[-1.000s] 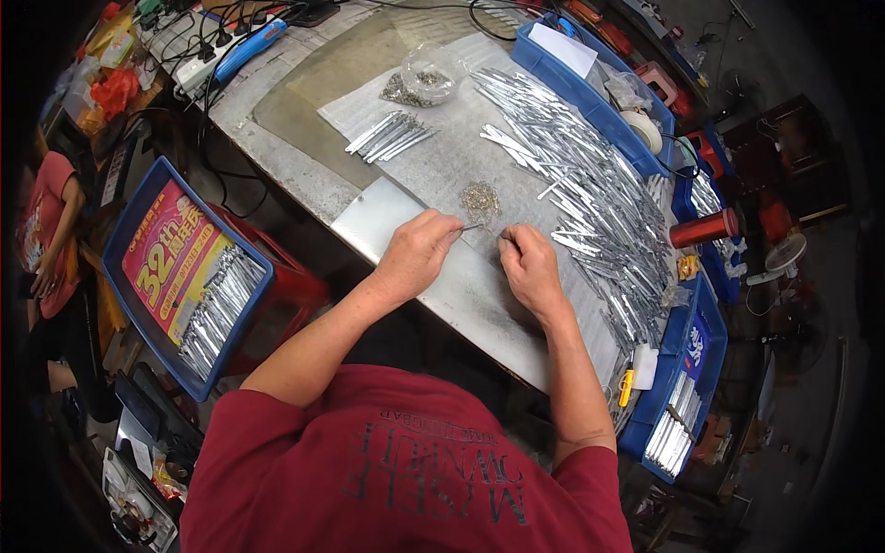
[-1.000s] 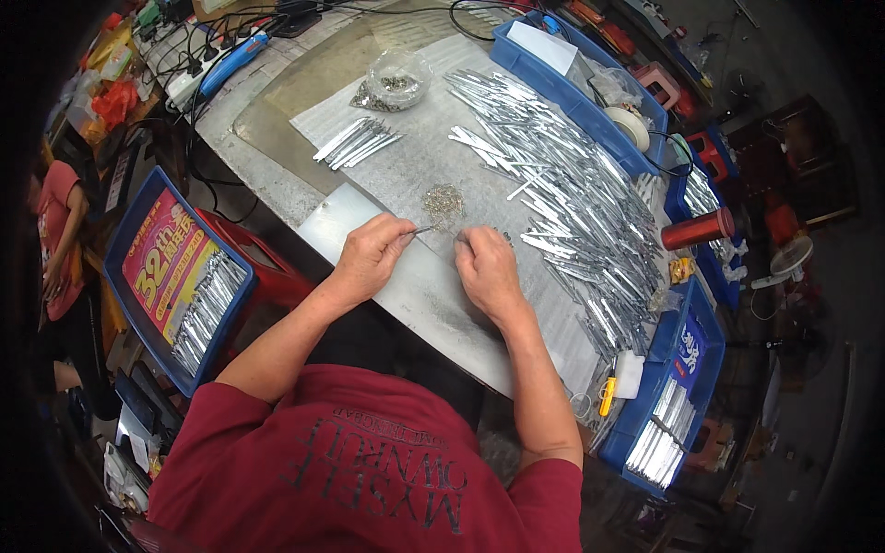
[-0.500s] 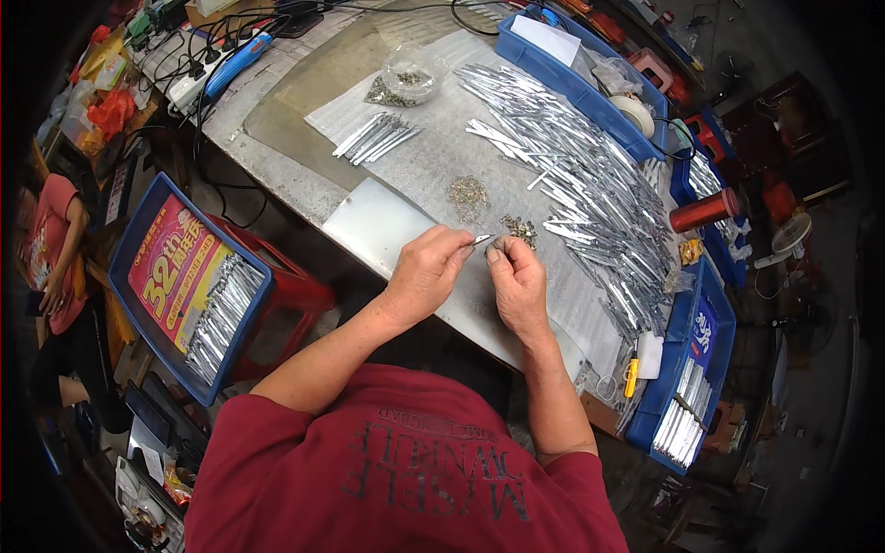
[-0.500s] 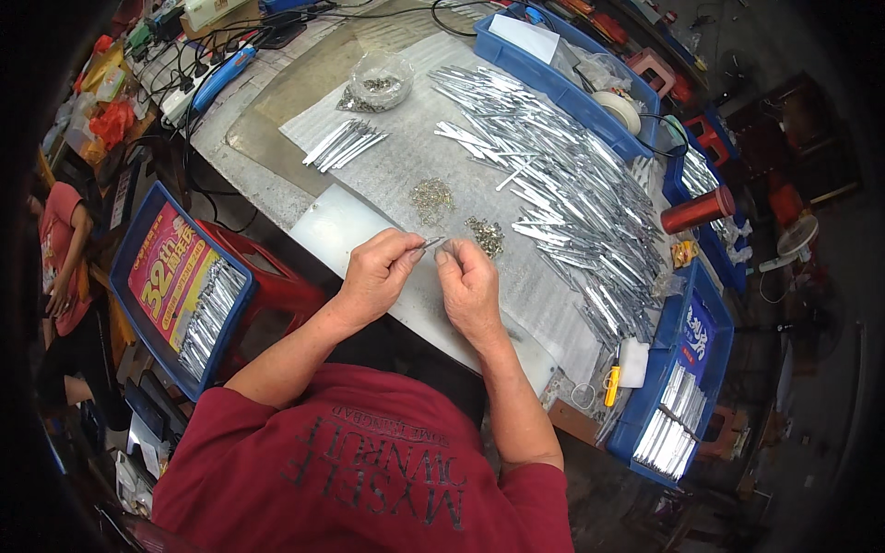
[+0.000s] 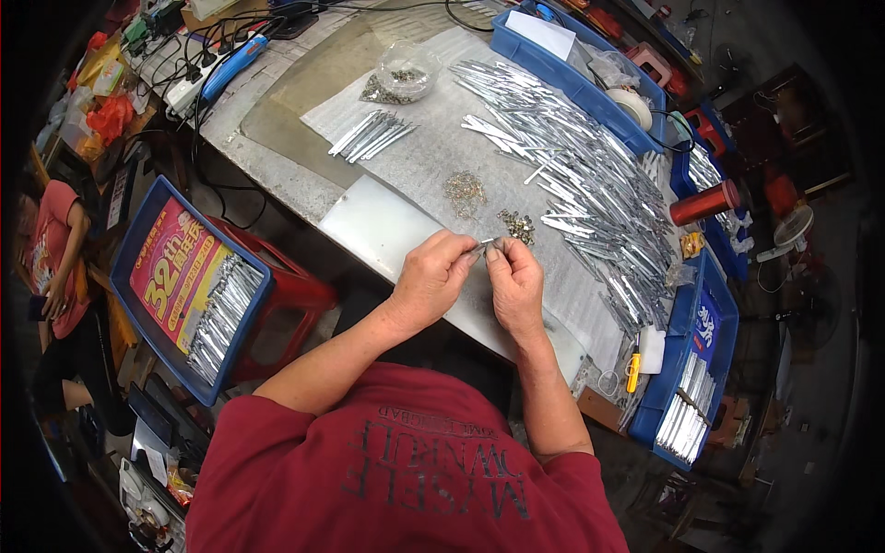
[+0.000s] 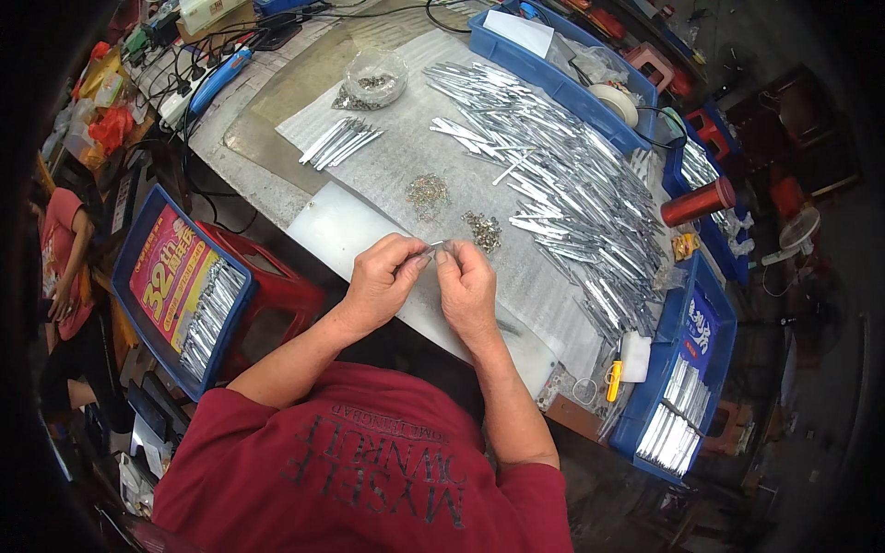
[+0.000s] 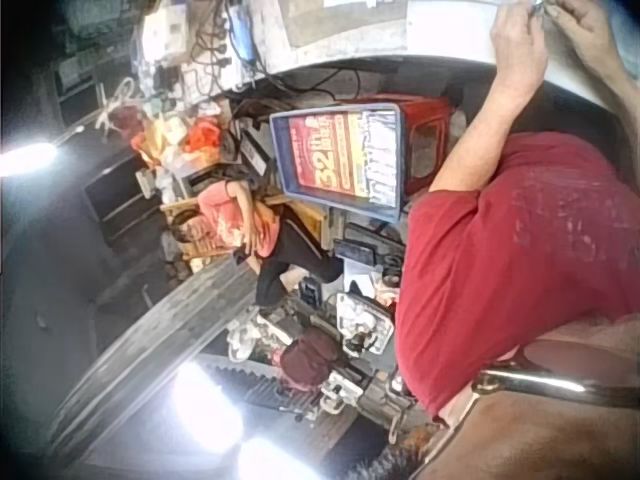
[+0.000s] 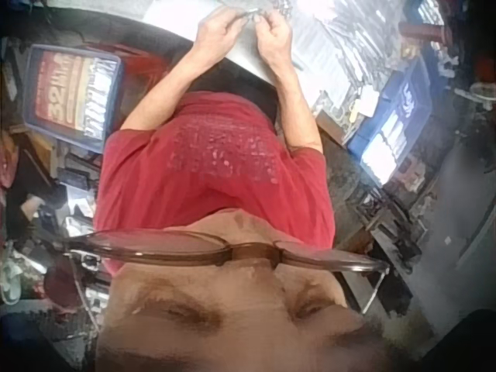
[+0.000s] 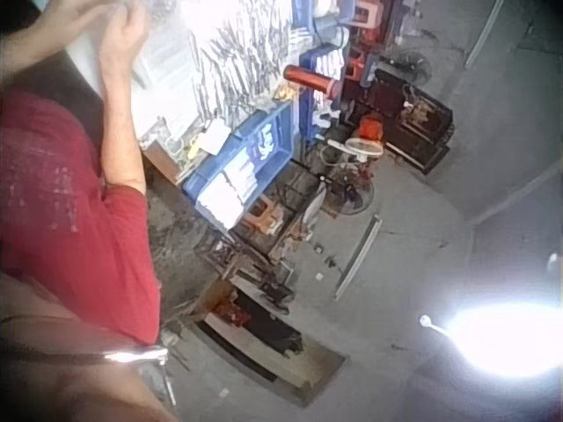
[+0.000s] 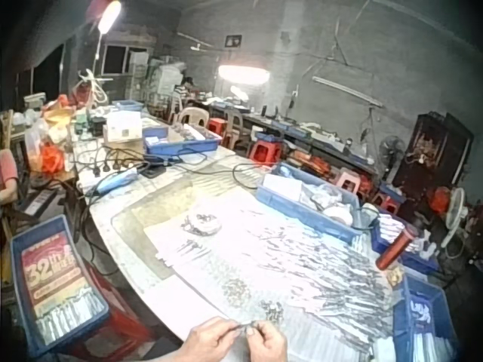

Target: The person assembles metal components by picking up metal strips and attaching small metal fasteners onto them by hand.

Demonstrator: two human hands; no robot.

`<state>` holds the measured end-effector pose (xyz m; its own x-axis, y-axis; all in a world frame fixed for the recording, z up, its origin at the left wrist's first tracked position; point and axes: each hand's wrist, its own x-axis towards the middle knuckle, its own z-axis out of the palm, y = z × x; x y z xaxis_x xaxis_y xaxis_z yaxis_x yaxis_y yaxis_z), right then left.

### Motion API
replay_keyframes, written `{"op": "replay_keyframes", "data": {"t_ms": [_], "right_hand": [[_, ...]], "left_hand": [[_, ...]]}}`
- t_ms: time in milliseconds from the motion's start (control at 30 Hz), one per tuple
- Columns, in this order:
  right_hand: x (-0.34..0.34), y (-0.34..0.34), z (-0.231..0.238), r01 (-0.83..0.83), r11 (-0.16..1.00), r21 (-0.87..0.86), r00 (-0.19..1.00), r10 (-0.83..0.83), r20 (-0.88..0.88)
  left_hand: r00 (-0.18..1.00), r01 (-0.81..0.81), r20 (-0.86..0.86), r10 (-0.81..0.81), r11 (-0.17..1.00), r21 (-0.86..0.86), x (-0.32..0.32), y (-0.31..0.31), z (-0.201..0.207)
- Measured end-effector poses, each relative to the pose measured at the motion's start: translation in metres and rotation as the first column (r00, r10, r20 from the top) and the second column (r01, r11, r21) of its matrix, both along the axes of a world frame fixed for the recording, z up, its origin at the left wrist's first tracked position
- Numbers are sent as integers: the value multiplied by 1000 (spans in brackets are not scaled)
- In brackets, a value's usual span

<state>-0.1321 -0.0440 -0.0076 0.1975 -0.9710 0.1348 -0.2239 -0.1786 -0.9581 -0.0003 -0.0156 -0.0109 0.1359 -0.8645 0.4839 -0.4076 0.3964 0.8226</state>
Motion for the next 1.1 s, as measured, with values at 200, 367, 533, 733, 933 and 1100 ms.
{"op": "replay_keyframes", "data": {"t_ms": [200, 367, 533, 733, 933, 1100], "right_hand": [[3, 1, -5, 39, 998, -55, 999, -38, 28], [3, 3, -5, 74, 986, -149, 992, -88, -91], [-1, 2, -3, 54, 999, 9, 997, -54, 59], [-8, -2, 5, -60, 983, -172, 985, 31, -168], [-10, 0, 6, -68, 991, -115, 990, 53, -128], [-6, 1, 3, 1, 992, -130, 990, -19, -139]], "left_hand": [[1000, -11, -9, 11, 1000, -29, -5, 1, -5], [996, -31, -79, 29, 999, -20, -7, 4, -5], [996, -20, -90, 16, 999, -37, -13, 5, -6], [966, 59, -256, -41, 996, 63, -10, 7, -9], [954, 95, -293, -64, 991, 90, -11, 5, -15], [988, 22, -152, -18, 999, 24, -11, 5, -9]]}}
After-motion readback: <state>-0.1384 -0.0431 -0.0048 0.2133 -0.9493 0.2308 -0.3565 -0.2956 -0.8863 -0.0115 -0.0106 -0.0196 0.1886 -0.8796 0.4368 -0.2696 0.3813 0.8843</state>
